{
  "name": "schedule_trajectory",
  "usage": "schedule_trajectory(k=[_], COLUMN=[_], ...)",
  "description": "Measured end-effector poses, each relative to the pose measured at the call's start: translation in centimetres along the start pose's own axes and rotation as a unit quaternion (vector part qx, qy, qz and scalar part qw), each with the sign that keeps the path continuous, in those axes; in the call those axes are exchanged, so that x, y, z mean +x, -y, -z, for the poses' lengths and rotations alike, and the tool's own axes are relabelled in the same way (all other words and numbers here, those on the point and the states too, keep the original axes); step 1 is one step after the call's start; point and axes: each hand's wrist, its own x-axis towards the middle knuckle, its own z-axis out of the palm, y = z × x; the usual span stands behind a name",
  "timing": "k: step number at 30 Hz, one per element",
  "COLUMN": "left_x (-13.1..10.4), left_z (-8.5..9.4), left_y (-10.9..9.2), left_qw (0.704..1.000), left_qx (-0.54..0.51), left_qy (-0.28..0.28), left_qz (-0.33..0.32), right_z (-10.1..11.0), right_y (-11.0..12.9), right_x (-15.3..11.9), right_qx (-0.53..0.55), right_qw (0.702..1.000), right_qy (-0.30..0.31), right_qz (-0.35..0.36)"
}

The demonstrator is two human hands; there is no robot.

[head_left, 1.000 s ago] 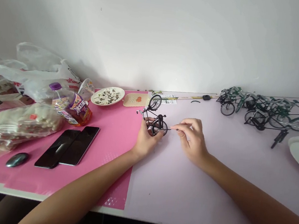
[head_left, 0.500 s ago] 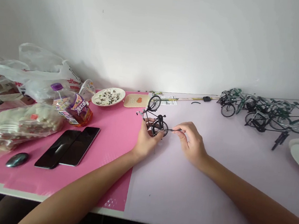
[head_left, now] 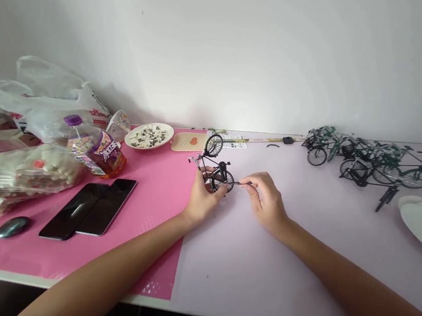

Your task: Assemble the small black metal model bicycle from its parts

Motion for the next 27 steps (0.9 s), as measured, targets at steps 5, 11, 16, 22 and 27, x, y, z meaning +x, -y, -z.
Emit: schedule_trajectory(k=[5, 11, 16, 22, 27], left_x=[-0.04, 0.01, 0.02, -0.03, -0.06], left_z=[0.02, 0.01, 0.01, -0.02, 0.0], left_y=[0.04, 0.12, 0.17, -0.02, -0.06], left_qw=[1.0, 1.0, 1.0, 1.0, 1.0], left_qx=[-0.006, 0.001, 0.004, 0.001, 0.0], left_qy=[0.007, 0.005, 0.0, -0.004, 0.001], left_qz=[-0.001, -0.002, -0.006, -0.005, -0.001], right_z=[0.0, -0.03, -0.03, 0.33, 0.35], right_y=[0.16, 0.32, 0.36, 0.24, 0.12], right_x=[0.06, 0.14, 0.25, 0.43, 0.37], right_qx=[-0.003, -0.002, -0.009, -0.018, -0.014], right_qw=[1.0, 1.0, 1.0, 0.999, 0.998], right_qy=[-0.001, -0.001, -0.007, -0.02, -0.011], right_qz=[-0.002, 0.014, 0.026, 0.046, 0.052])
